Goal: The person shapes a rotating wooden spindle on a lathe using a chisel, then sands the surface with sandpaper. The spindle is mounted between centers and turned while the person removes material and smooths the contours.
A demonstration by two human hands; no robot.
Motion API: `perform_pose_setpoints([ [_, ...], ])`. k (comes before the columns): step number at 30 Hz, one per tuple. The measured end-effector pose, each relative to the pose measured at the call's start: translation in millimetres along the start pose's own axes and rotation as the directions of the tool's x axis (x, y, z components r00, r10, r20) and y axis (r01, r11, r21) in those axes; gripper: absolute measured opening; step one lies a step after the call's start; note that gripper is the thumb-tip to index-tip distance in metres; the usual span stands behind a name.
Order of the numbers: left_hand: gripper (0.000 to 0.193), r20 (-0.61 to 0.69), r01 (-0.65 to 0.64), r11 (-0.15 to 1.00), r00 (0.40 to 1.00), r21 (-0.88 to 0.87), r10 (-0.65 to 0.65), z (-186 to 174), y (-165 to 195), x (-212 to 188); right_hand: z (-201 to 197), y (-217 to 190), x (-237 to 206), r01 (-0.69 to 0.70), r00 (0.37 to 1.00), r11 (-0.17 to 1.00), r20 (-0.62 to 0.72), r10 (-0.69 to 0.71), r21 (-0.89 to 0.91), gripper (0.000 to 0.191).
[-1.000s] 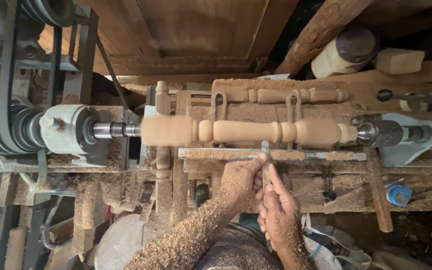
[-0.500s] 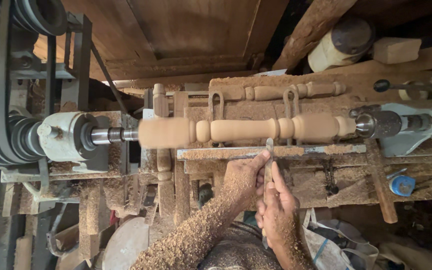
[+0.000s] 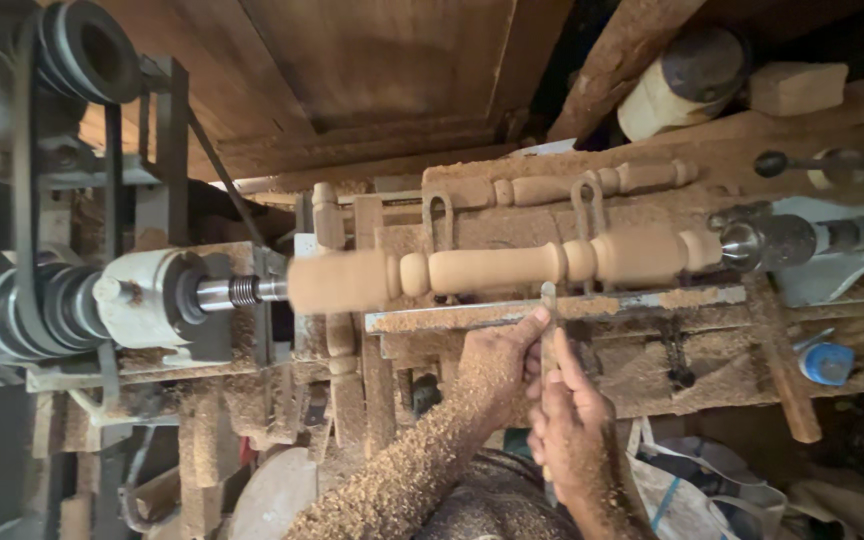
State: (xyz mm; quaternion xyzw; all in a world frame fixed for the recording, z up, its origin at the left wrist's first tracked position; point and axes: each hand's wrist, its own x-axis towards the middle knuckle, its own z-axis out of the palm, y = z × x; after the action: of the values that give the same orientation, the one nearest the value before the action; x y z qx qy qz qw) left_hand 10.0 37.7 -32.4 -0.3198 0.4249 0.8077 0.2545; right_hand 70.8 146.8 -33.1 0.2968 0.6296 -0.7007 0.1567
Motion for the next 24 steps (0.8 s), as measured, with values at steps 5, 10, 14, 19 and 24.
perform_pose_setpoints([
  [5, 0.034, 0.005, -0.078, 0.996, 0.997, -0.038, 0.079, 1.5, 7.7, 13.7, 3.3, -28.7, 6.6, -0.059, 0.998, 0.995, 0.025, 0.061, -0.080, 0.054],
  [10, 0.034, -0.027, -0.049, 0.998, 0.998, -0.035, 0.048, 0.3, -4.2, 28.0, -12.0, -29.2, 16.6, -0.034, 0.997, 0.993, 0.069, 0.042, -0.113, 0.055],
  [14, 0.034, -0.036, -0.079, 0.997, 0.996, 0.015, 0.079, -2.9, -7.9, 31.6, -18.3, -27.0, 23.5, -0.033, 0.992, 0.993, 0.114, 0.046, -0.117, 0.056],
  [19, 0.036, -0.043, -0.111, 0.994, 0.993, -0.009, 0.110, -3.0, -5.0, 36.9, -20.5, -34.9, 31.8, -0.106, 0.976, 0.984, 0.173, 0.130, -0.143, 0.057],
  [24, 0.032, -0.076, -0.115, 0.993, 0.990, 0.024, 0.116, -6.5, -0.7, 44.3, -14.9, -39.0, 37.4, -0.065, 0.975, 0.990, 0.202, 0.090, -0.129, 0.057],
])
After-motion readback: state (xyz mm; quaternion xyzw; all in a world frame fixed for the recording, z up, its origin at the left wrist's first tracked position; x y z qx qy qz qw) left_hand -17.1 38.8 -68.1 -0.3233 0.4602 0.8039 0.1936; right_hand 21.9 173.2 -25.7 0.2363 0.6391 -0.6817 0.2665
